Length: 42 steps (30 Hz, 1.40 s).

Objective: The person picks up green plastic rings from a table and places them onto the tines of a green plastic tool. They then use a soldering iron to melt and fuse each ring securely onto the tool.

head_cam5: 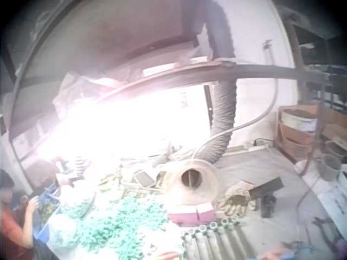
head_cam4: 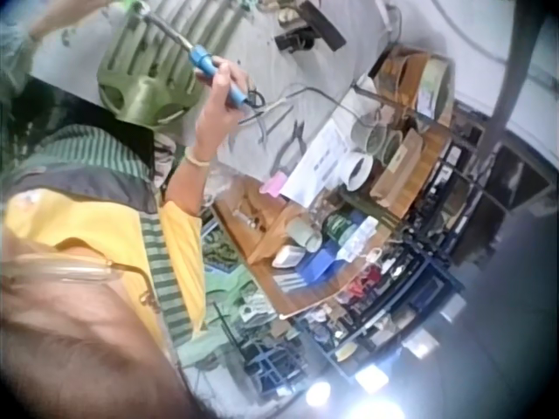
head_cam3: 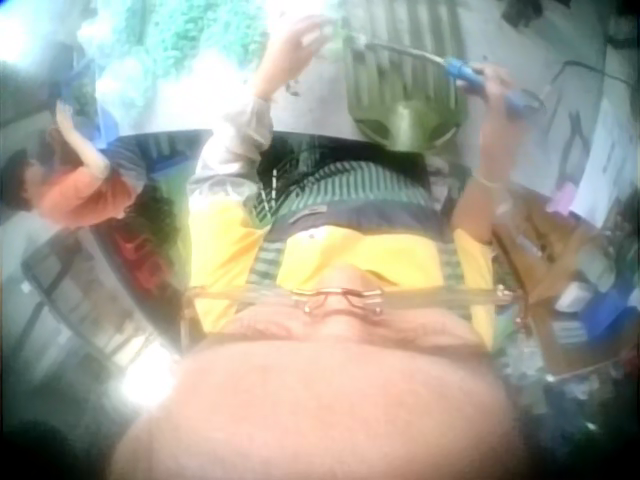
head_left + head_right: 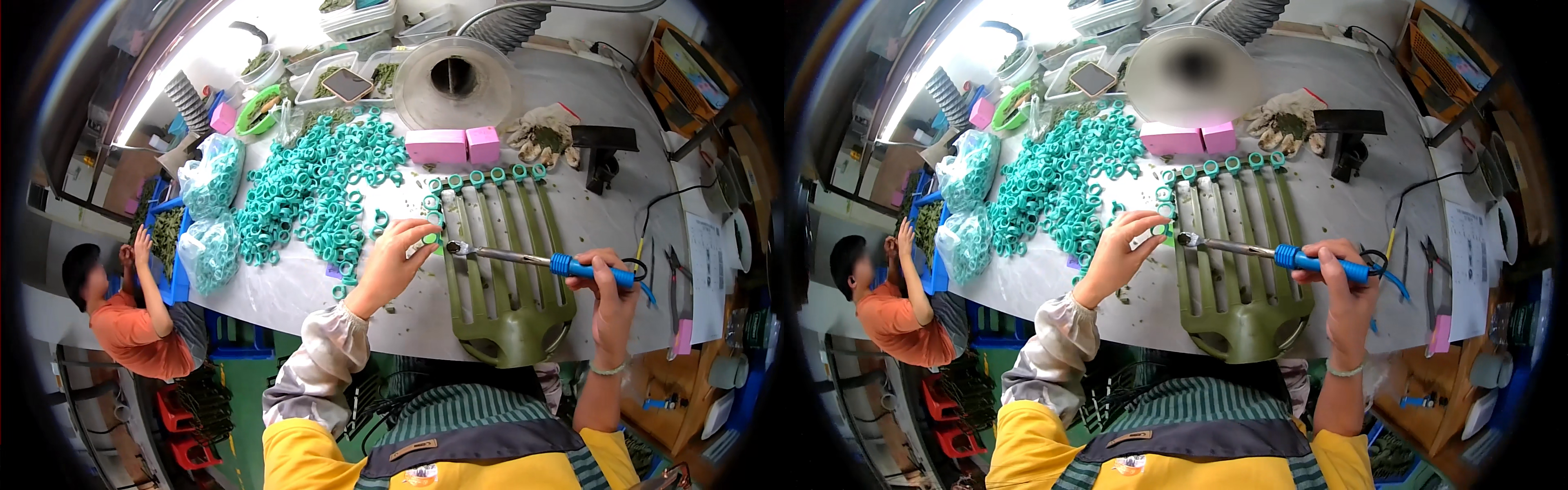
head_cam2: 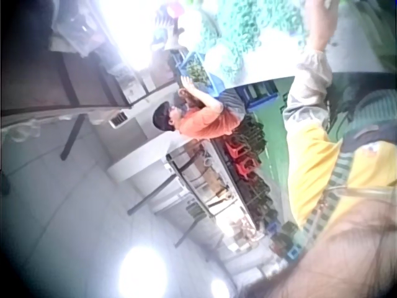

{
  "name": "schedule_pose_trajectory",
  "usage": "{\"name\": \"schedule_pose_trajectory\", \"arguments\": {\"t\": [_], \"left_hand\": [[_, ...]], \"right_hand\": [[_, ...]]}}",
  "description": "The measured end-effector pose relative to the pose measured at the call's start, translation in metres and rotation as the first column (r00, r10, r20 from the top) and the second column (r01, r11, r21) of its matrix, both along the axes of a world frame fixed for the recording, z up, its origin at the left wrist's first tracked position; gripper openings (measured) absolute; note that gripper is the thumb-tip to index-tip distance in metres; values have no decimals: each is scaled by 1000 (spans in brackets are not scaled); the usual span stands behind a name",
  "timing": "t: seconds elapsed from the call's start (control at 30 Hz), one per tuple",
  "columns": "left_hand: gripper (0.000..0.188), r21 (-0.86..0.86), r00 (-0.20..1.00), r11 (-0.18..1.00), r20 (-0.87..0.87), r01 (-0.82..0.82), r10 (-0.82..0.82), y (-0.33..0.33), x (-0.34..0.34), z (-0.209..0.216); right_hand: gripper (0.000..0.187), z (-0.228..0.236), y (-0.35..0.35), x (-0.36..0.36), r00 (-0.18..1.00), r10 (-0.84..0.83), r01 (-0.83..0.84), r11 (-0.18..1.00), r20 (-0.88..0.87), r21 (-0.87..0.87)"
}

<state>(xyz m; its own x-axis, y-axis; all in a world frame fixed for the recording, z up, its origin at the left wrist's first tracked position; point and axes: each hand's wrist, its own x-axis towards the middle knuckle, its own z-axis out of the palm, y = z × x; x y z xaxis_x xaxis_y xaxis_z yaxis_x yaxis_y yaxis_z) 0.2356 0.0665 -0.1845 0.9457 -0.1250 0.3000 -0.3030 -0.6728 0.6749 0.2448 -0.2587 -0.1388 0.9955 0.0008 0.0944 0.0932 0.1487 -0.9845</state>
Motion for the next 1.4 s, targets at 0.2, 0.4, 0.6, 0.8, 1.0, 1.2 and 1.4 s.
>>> {"name": "schedule_pose_trajectory", "arguments": {"t": [0.2, 0.4, 0.6, 0.8, 1.0, 1.2, 1.4], "left_hand": [[27, 155, 996, 987, 72, 37, -49, -9, 7, -7], [27, 221, 995, 973, 69, 59, -76, -7, 5, -3], [25, -42, 1000, 999, 5, -20, 21, 20, 21, 4], [13, 592, 920, 710, 174, -382, 350, 115, 30, -23], [16, 407, 956, 865, 106, -292, 273, 107, 26, -27], [15, 248, 952, 919, 54, -306, 302, 102, 8, -25], [14, 264, 964, 928, 48, -264, 260, 101, 1, -30]], "right_hand": [[19, -14, 10, 6, 999, 44, -42, 997, -19, 69], [18, -3, 4, 3, 999, 52, -51, 998, -14, 45], [18, 10, -8, -3, 999, 44, -44, 999, 17, -7], [19, 11, -5, -8, 998, 64, -64, 998, 8, -9], [20, 14, -3, -8, 998, 59, -58, 998, 31, -16], [20, 14, -4, -9, 998, 51, -50, 999, 23, -22], [20, 15, -5, -10, 998, 46, -45, 999, 42, -18]]}}
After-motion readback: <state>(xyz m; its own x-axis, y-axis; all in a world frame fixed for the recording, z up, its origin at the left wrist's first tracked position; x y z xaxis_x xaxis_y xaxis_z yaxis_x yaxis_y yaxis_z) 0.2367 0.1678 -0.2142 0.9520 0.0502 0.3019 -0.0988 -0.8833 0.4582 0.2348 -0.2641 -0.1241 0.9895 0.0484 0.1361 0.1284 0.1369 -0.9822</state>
